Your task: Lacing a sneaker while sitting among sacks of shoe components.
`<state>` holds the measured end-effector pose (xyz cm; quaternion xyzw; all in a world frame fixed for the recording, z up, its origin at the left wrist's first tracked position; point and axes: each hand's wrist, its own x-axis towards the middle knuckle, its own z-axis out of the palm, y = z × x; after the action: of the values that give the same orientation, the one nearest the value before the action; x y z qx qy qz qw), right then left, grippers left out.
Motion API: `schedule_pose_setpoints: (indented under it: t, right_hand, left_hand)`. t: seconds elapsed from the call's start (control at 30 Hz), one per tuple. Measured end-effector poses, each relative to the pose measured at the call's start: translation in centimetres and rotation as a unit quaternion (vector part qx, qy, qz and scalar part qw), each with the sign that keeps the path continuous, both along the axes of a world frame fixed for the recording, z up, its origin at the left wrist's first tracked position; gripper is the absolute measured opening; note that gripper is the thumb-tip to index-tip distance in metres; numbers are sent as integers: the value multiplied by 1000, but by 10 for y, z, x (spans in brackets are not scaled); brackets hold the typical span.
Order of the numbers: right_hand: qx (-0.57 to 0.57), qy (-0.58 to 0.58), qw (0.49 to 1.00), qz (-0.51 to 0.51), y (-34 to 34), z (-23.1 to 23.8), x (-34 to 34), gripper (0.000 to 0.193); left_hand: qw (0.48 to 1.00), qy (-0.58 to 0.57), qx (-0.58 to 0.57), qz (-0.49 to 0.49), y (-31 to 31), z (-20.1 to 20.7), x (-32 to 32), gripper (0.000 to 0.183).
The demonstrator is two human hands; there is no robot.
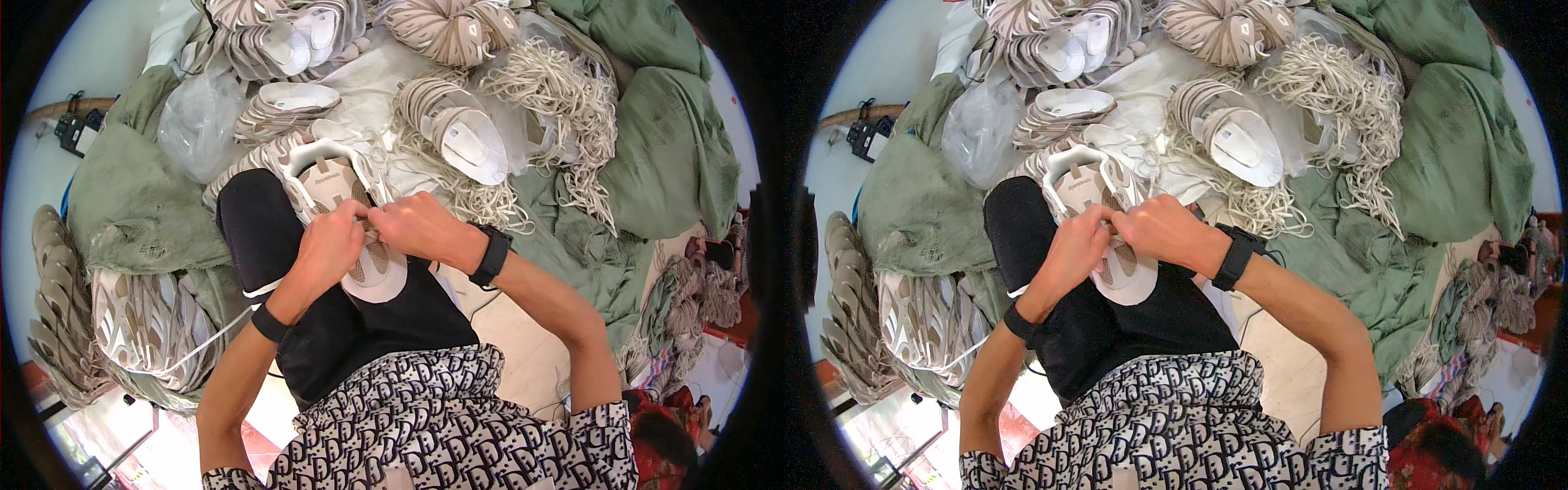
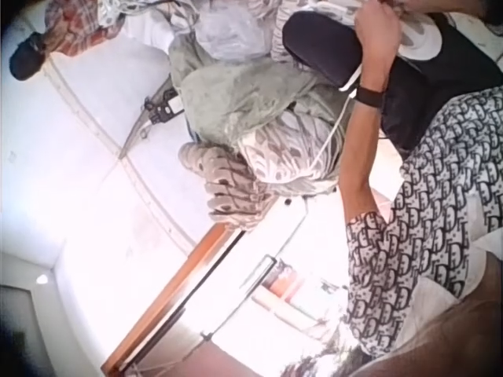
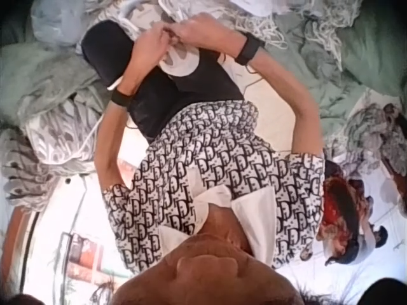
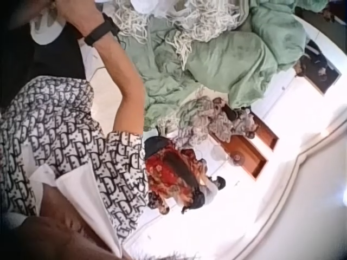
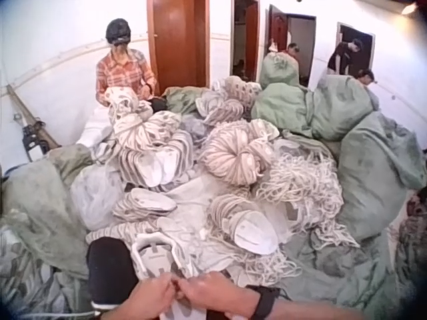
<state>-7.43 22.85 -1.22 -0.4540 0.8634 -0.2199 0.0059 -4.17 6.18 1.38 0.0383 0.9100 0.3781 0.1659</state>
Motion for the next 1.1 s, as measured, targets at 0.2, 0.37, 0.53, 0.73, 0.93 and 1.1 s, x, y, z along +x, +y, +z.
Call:
schedule_pose_setpoints:
  t: [0.2, 0.37, 0.53, 0.73, 0.93, 1.1]
  right_hand:
    - [-27, 85, 994, 60, 4, -1, -3, 14]
    - [61, 14, 998, 20, 2, 7, -15, 12]
    - [80, -22, 995, 56, 1, 8, -5, 11]
    - [-66, 93, 993, -11, 1, -10, 4, 8]
    - [-133, 108, 985, -33, 4, -14, 2, 14]
    - [-140, 57, 987, -57, 7, -9, -1, 18]
  left_hand:
    - [995, -90, -42, -31, -3, 9, -10, 19]
    - [994, -41, -87, -54, 2, 9, -12, 19]
    - [990, -67, -121, -10, 6, 4, -10, 19]
    - [996, -8, -81, -25, 1, 2, -10, 20]
    - [965, -232, 118, -13, -11, 16, -21, 19]
    - [992, -23, -25, -125, -1, 2, -29, 16]
